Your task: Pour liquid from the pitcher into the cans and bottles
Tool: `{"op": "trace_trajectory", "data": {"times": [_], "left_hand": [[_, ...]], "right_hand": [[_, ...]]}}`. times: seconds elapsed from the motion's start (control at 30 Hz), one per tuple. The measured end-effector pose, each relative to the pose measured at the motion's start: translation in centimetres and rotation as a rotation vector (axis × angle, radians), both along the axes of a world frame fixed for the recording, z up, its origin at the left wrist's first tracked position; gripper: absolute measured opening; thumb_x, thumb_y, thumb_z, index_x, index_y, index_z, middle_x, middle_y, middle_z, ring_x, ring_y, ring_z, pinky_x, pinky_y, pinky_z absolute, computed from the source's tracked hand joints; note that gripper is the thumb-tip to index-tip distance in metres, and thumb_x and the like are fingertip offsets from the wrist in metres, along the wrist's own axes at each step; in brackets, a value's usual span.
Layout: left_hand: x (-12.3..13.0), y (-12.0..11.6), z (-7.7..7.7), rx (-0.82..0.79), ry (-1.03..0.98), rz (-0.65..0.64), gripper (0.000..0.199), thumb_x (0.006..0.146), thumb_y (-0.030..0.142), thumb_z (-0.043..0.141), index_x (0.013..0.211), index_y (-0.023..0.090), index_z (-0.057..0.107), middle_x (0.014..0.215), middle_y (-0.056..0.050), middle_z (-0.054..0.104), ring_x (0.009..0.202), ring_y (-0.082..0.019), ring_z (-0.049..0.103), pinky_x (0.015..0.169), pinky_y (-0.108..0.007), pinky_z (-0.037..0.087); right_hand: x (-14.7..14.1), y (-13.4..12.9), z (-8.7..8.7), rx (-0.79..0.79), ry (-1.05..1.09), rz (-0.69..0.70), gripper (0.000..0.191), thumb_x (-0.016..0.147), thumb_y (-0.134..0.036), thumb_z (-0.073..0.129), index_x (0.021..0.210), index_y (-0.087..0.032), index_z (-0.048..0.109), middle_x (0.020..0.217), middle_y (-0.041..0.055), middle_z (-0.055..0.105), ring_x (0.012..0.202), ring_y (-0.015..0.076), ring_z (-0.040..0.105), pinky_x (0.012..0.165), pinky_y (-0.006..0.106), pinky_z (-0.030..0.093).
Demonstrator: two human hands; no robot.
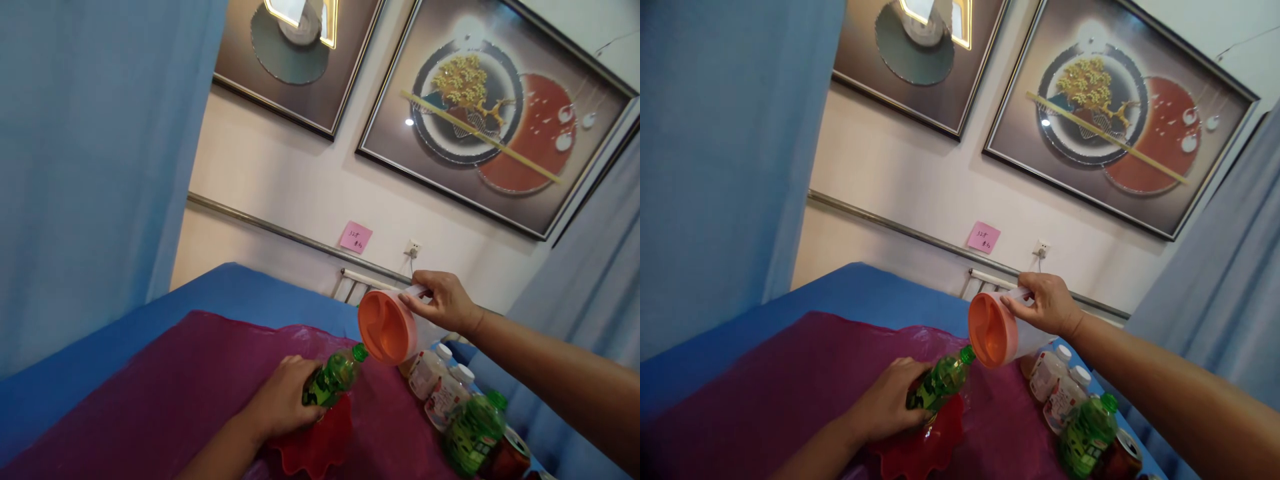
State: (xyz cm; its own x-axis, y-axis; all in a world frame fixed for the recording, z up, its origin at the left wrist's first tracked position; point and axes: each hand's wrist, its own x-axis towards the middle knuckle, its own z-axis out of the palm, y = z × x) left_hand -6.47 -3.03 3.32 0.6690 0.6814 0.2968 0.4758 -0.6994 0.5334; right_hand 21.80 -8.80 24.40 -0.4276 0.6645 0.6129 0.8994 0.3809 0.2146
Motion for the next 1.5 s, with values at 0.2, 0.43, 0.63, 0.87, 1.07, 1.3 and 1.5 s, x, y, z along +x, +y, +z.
{"op": "trace_trajectory", "data": {"times": [0.2, 0.43, 0.63, 0.87, 1.07, 1.3, 1.5], "left_hand": [[0.08, 0.12, -0.3, -0.004, -0.003, 0.012, 0.037, 0.068, 0.04, 0.072, 0.1, 0.023, 0.066, 0.094, -0.004, 0.068, 0.089, -0.026, 0.059, 0.08, -0.036, 0.039], [0.09, 0.02, -0.16, -0.011, 0.013, 0.02, 0.037, 0.067, 0.04, 0.074, 0.099, 0.022, 0.066, 0.094, -0.004, 0.068, 0.089, -0.027, 0.059, 0.079, -0.035, 0.039], [0.06, 0.05, -0.26, -0.003, 0.007, 0.025, 0.038, 0.067, 0.039, 0.074, 0.101, 0.022, 0.067, 0.093, -0.004, 0.068, 0.09, -0.027, 0.059, 0.079, -0.035, 0.039], [0.06, 0.01, -0.29, 0.001, 0.006, 0.039, 0.039, 0.067, 0.04, 0.074, 0.102, 0.023, 0.066, 0.095, -0.004, 0.068, 0.091, -0.027, 0.06, 0.081, -0.035, 0.04], [0.05, 0.11, -0.35, -0.015, 0.014, 0.048, 0.04, 0.066, 0.041, 0.074, 0.101, 0.024, 0.066, 0.095, -0.003, 0.068, 0.091, -0.027, 0.06, 0.08, -0.034, 0.041], [0.04, 0.24, -0.51, 0.003, 0.011, 0.041, 0.04, 0.066, 0.041, 0.075, 0.102, 0.023, 0.066, 0.095, -0.004, 0.068, 0.09, -0.027, 0.059, 0.08, -0.035, 0.04], [0.0, 0.19, -0.34, -0.005, 0.015, 0.044, 0.039, 0.067, 0.04, 0.073, 0.102, 0.025, 0.066, 0.096, -0.003, 0.069, 0.091, -0.027, 0.06, 0.081, -0.035, 0.04]], "right_hand": [[-0.32, -0.05, 0.2, 0.002, 0.005, -0.009, 0.041, 0.086, -0.052, 0.057, 0.06, -0.023, 0.042, 0.052, -0.0029, 0.046, 0.049, 0.0116, 0.04, 0.051, 0.025, 0.029], [-0.32, -0.09, 0.17, 0.013, -0.005, 0.0, 0.041, 0.086, -0.052, 0.058, 0.061, -0.023, 0.043, 0.053, -0.0029, 0.046, 0.05, 0.0121, 0.044, 0.053, 0.025, 0.031], [-0.26, -0.08, 0.01, 0.022, -0.009, -0.01, 0.042, 0.086, -0.053, 0.057, 0.061, -0.023, 0.042, 0.053, -0.0026, 0.046, 0.05, 0.0123, 0.043, 0.052, 0.025, 0.03], [-0.33, -0.2, -0.2, 0.035, -0.023, 0.009, 0.04, 0.086, -0.052, 0.057, 0.062, -0.023, 0.042, 0.054, -0.0027, 0.047, 0.05, 0.0124, 0.043, 0.053, 0.025, 0.03], [-0.6, -0.36, -0.36, 0.041, -0.022, 0.002, 0.04, 0.086, -0.053, 0.055, 0.062, -0.023, 0.043, 0.054, -0.0019, 0.048, 0.051, 0.0129, 0.043, 0.054, 0.025, 0.031], [-0.52, -0.29, -0.43, 0.049, -0.024, -0.01, 0.04, 0.086, -0.053, 0.055, 0.062, -0.024, 0.042, 0.054, -0.0021, 0.047, 0.051, 0.013, 0.043, 0.054, 0.026, 0.03], [-0.42, -0.25, -0.44, 0.048, -0.021, -0.015, 0.04, 0.085, -0.053, 0.056, 0.061, -0.024, 0.042, 0.054, -0.0018, 0.048, 0.051, 0.0132, 0.044, 0.054, 0.026, 0.031]]}}
